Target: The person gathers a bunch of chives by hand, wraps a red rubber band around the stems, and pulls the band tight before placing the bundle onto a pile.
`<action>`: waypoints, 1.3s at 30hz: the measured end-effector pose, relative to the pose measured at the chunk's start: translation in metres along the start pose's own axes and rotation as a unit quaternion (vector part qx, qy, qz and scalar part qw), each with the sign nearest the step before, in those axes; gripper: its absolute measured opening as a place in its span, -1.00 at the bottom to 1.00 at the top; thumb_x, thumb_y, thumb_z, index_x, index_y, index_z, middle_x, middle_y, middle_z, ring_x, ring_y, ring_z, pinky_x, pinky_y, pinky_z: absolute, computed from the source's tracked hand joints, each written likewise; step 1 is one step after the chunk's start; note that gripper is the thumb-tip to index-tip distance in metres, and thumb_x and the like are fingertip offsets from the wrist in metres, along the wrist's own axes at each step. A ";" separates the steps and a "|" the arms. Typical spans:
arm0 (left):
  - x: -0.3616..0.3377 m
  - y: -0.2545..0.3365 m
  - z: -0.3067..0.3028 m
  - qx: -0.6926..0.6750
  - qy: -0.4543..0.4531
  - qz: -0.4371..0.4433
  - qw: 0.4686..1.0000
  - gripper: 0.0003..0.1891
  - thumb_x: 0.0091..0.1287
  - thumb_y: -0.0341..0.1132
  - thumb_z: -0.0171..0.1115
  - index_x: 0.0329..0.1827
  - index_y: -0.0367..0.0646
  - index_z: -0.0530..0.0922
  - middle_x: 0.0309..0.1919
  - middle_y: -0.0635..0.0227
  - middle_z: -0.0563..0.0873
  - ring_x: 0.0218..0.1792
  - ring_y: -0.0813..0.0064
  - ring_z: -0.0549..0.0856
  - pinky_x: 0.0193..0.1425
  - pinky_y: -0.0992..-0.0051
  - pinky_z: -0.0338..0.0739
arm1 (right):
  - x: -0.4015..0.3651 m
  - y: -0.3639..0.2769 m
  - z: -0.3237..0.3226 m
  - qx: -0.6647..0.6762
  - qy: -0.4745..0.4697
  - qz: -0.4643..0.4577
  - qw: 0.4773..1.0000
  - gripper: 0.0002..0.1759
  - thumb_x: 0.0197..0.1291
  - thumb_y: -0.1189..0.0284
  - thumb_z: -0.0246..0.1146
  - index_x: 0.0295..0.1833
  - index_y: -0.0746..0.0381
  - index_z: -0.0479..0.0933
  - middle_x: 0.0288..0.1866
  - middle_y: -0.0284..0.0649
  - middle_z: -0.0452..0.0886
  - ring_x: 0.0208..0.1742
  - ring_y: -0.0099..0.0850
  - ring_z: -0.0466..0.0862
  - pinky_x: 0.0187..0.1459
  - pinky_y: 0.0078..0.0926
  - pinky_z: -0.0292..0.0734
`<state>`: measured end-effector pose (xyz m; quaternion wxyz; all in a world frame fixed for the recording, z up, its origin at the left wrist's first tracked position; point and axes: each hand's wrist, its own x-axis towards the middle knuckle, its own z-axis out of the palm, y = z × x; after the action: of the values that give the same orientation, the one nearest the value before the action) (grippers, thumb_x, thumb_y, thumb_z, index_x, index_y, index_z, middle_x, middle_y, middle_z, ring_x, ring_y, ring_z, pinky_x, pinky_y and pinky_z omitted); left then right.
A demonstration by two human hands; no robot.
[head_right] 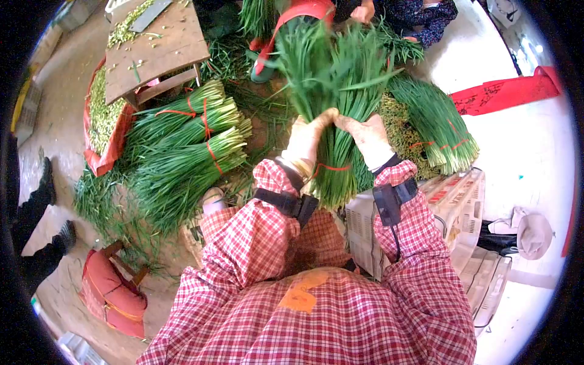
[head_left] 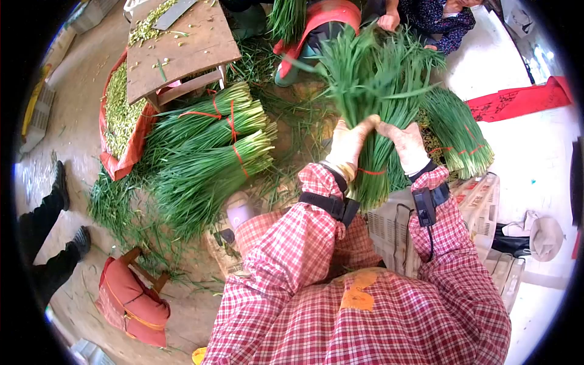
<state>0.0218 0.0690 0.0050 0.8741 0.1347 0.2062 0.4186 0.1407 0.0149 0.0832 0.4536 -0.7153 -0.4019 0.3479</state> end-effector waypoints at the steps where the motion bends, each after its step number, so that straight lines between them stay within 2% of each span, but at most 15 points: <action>1: 0.003 -0.002 -0.003 -0.040 0.043 -0.025 0.998 -0.66 0.23 -0.37 0.43 0.03 -0.29 0.63 -0.16 0.26 0.77 -0.22 0.37 0.75 -0.05 0.39 0.67 | -0.002 -0.004 0.002 -0.007 -0.002 0.011 1.000 -0.68 0.13 0.48 0.45 0.01 0.30 0.66 -0.09 -0.33 0.74 -0.13 -0.52 0.68 0.01 -0.50 0.59; 9: 0.002 -0.011 -0.005 -0.107 0.103 -0.029 0.989 -0.70 0.29 -0.31 0.35 0.02 -0.25 0.63 -0.16 0.21 0.76 -0.23 0.34 0.75 -0.10 0.32 0.69 | -0.001 0.007 -0.012 0.014 -0.007 0.009 1.000 -0.60 0.12 0.40 0.48 0.06 0.30 0.65 -0.04 -0.31 0.73 -0.07 -0.51 0.67 0.09 -0.50 0.54; 12: 0.007 -0.017 -0.010 -0.074 0.115 -0.010 0.991 -0.68 0.28 -0.37 0.34 0.07 -0.25 0.60 -0.12 0.20 0.76 -0.21 0.32 0.75 -0.08 0.30 0.69 | -0.004 0.008 -0.012 0.004 0.004 0.013 1.000 -0.59 0.17 0.31 0.43 0.06 0.34 0.66 -0.06 -0.28 0.74 -0.05 -0.50 0.67 0.13 -0.49 0.51; 15: 0.011 -0.021 -0.012 -0.036 0.137 0.056 0.988 -0.65 0.27 -0.45 0.33 0.12 -0.28 0.56 -0.10 0.19 0.75 -0.20 0.28 0.75 -0.08 0.28 0.72 | 0.003 0.021 -0.042 -0.073 -0.014 0.065 0.995 -0.43 0.24 0.23 0.36 0.23 0.40 0.55 0.09 -0.16 0.70 0.09 -0.40 0.66 0.23 -0.40 0.48; 17: 0.013 -0.025 -0.014 -0.062 0.110 0.072 0.989 -0.64 0.27 -0.50 0.33 0.14 -0.29 0.55 -0.09 0.18 0.75 -0.20 0.27 0.76 -0.10 0.28 0.73 | 0.009 0.010 -0.059 -0.160 0.089 0.054 0.982 -0.17 0.29 0.17 0.28 0.52 0.40 0.18 0.41 0.02 0.48 0.35 -0.17 0.54 0.36 -0.23 0.41; 19: 0.017 -0.027 -0.017 -0.086 0.082 0.087 0.989 -0.62 0.26 -0.56 0.32 0.15 -0.30 0.54 -0.08 0.17 0.75 -0.21 0.27 0.76 -0.12 0.28 0.75 | 0.005 -0.017 -0.074 -0.053 0.118 -0.109 0.986 -0.24 0.32 0.14 0.26 0.49 0.34 0.29 0.36 -0.01 0.53 0.30 -0.21 0.56 0.33 -0.27 0.43; 21: 0.018 -0.031 -0.017 -0.068 0.086 0.089 0.990 -0.62 0.26 -0.58 0.31 0.15 -0.30 0.54 -0.06 0.16 0.75 -0.20 0.27 0.76 -0.10 0.28 0.74 | 0.017 -0.060 -0.079 -0.115 0.215 -0.196 0.950 -0.39 0.33 0.14 0.27 0.36 0.29 0.47 0.29 -0.07 0.57 0.26 -0.28 0.58 0.29 -0.36 0.46; 23: 0.017 -0.034 -0.017 -0.062 0.083 0.093 0.990 -0.62 0.26 -0.58 0.31 0.16 -0.30 0.54 -0.06 0.16 0.75 -0.19 0.28 0.76 -0.10 0.28 0.74 | 0.019 -0.105 -0.078 -0.287 0.233 -0.258 0.893 -0.57 0.33 0.22 0.29 0.18 0.28 0.61 0.21 -0.15 0.62 0.21 -0.37 0.60 0.23 -0.47 0.48; 25: 0.020 -0.039 -0.017 -0.060 0.072 0.099 0.991 -0.63 0.28 -0.58 0.30 0.16 -0.30 0.54 -0.05 0.19 0.75 -0.17 0.30 0.75 -0.05 0.30 0.71 | 0.031 -0.136 -0.068 -0.374 0.096 -0.439 0.811 -0.73 0.32 0.28 0.27 0.02 0.19 0.68 0.03 -0.25 0.70 0.16 -0.38 0.62 0.21 -0.43 0.48; 27: 0.015 -0.035 -0.015 -0.056 0.068 0.098 0.991 -0.63 0.28 -0.57 0.30 0.16 -0.30 0.54 -0.05 0.19 0.75 -0.15 0.31 0.74 -0.01 0.31 0.69 | 0.045 -0.158 -0.055 -0.500 0.061 -0.430 0.749 -0.75 0.27 0.29 0.29 -0.04 0.18 0.70 0.00 -0.24 0.72 0.15 -0.30 0.62 0.23 -0.35 0.46; 29: 0.008 -0.025 -0.009 -0.055 0.062 0.094 0.992 -0.64 0.29 -0.59 0.29 0.16 -0.30 0.56 -0.02 0.24 0.75 -0.10 0.39 0.72 0.07 0.40 0.63 | 0.066 -0.175 -0.049 -0.619 -0.003 -0.445 0.648 -0.76 0.22 0.30 0.31 -0.08 0.18 0.71 -0.01 -0.22 0.72 0.15 -0.23 0.62 0.24 -0.28 0.46; 30: 0.008 -0.023 -0.008 -0.056 0.059 0.094 0.992 -0.63 0.29 -0.61 0.29 0.17 -0.29 0.57 0.00 0.27 0.75 -0.08 0.43 0.71 0.09 0.43 0.60 | 0.074 -0.175 -0.048 -0.613 -0.029 -0.384 0.690 -0.75 0.17 0.30 0.34 -0.09 0.18 0.71 0.04 -0.20 0.71 0.19 -0.18 0.60 0.24 -0.26 0.47; 34: 0.005 -0.019 -0.007 -0.011 0.062 0.102 0.993 -0.62 0.28 -0.61 0.31 0.17 -0.28 0.58 0.01 0.29 0.75 -0.07 0.48 0.70 0.10 0.48 0.58 | 0.084 -0.165 -0.053 -0.671 -0.154 -0.337 0.642 -0.74 0.06 0.31 0.38 -0.13 0.17 0.71 0.13 -0.21 0.65 0.20 -0.13 0.57 0.28 -0.25 0.46; 37: 0.008 -0.020 -0.009 -0.008 0.053 0.109 0.993 -0.62 0.28 -0.60 0.33 0.17 -0.29 0.58 0.00 0.29 0.75 -0.08 0.49 0.70 0.09 0.50 0.58 | 0.085 -0.164 -0.060 -0.625 -0.244 -0.374 0.640 -0.66 -0.02 0.32 0.39 -0.09 0.19 0.66 0.13 -0.19 0.64 0.21 -0.13 0.57 0.25 -0.23 0.48; 39: 0.008 -0.020 -0.009 -0.011 0.048 0.114 0.992 -0.62 0.27 -0.60 0.33 0.17 -0.30 0.58 0.01 0.28 0.75 -0.08 0.49 0.70 0.09 0.49 0.57 | 0.076 -0.164 -0.057 -0.609 -0.254 -0.377 0.650 -0.64 -0.03 0.33 0.40 -0.08 0.20 0.65 0.10 -0.16 0.65 0.20 -0.11 0.57 0.23 -0.23 0.48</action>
<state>0.0356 0.0641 -0.0129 0.8110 0.1276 0.2271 0.5239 0.1808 0.1054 0.2455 -0.1117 -0.5016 -0.8579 -0.0076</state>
